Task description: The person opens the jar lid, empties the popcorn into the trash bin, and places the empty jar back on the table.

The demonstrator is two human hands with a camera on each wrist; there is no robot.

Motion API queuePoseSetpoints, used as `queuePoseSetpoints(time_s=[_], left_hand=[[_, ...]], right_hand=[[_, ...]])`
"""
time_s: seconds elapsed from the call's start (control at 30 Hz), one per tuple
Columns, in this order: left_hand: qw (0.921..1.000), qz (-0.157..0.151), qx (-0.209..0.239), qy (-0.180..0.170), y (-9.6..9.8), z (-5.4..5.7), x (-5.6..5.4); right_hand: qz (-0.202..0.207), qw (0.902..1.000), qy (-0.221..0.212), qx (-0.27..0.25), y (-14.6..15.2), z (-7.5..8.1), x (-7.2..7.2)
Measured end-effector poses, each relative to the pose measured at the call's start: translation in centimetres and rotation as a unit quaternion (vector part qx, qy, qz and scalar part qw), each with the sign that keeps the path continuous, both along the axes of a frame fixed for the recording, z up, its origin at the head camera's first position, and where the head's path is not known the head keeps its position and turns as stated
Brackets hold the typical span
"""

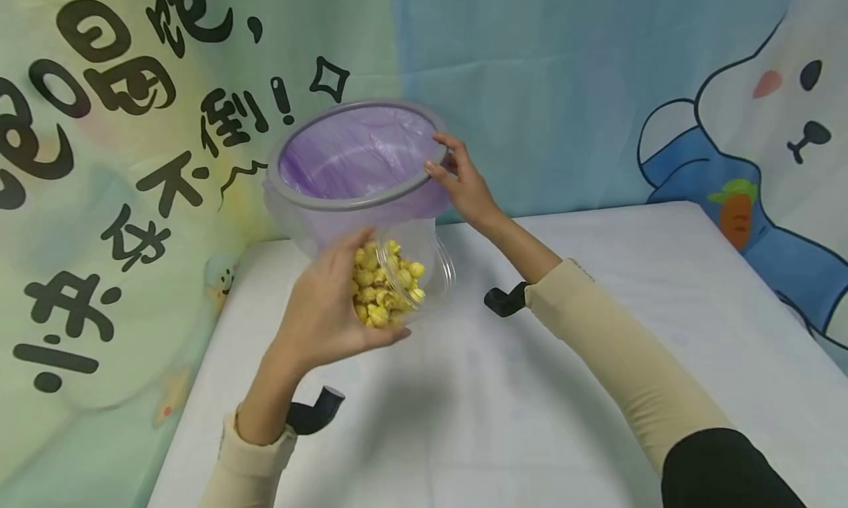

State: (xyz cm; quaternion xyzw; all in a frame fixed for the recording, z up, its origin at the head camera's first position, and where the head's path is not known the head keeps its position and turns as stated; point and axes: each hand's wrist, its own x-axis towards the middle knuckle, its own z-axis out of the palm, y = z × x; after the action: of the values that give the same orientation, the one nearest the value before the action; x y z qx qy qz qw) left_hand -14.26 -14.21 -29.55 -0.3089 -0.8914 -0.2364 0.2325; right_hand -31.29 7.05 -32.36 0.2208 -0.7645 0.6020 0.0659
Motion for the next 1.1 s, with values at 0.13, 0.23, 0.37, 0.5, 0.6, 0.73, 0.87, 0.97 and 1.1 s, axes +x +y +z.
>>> queuePoseSetpoints(time_s=[0.13, 0.23, 0.37, 0.5, 0.6, 0.73, 0.87, 0.97, 1.1], left_hand=[[0.9998, 0.002, 0.009, 0.018, -0.7, 3.7, -1.9], [0.9995, 0.023, 0.003, 0.019, -1.2, 6.0, -3.6], [0.9976, 0.068, -0.005, -0.006, -2.1, 8.6, -6.0], [0.9925, 0.113, 0.000, -0.047, -3.0, 10.4, -8.5], [0.9872, 0.142, 0.000, -0.073, -3.6, 11.0, -10.2], [0.9822, 0.159, -0.004, -0.100, -4.3, 10.5, -12.3], [0.9783, 0.175, -0.033, -0.106, -4.6, 9.5, -13.9], [0.9735, 0.193, -0.067, -0.103, -4.6, 8.8, -14.8], [0.9679, 0.201, -0.116, -0.096, -4.4, 8.1, -15.6]], right_hand=[[-0.002, 1.0000, 0.007, -0.003, -0.1, -0.1, 0.0], [0.007, 0.9996, 0.014, -0.021, -0.3, -0.2, -0.1], [0.021, 0.9990, 0.016, -0.036, -0.4, -0.2, -0.1], [0.025, 0.9990, 0.008, -0.038, -0.4, 0.0, 0.1], [0.032, 0.9986, 0.004, -0.042, -0.5, 0.8, 1.0], [0.035, 0.9987, 0.001, -0.038, -0.6, 2.0, 2.4], [0.033, 0.9988, 0.001, -0.037, -0.6, 2.3, 2.7], [0.034, 0.9986, 0.002, -0.040, -0.5, 2.2, 2.7], [0.033, 0.9985, 0.006, -0.044, -0.5, 2.0, 2.7]])
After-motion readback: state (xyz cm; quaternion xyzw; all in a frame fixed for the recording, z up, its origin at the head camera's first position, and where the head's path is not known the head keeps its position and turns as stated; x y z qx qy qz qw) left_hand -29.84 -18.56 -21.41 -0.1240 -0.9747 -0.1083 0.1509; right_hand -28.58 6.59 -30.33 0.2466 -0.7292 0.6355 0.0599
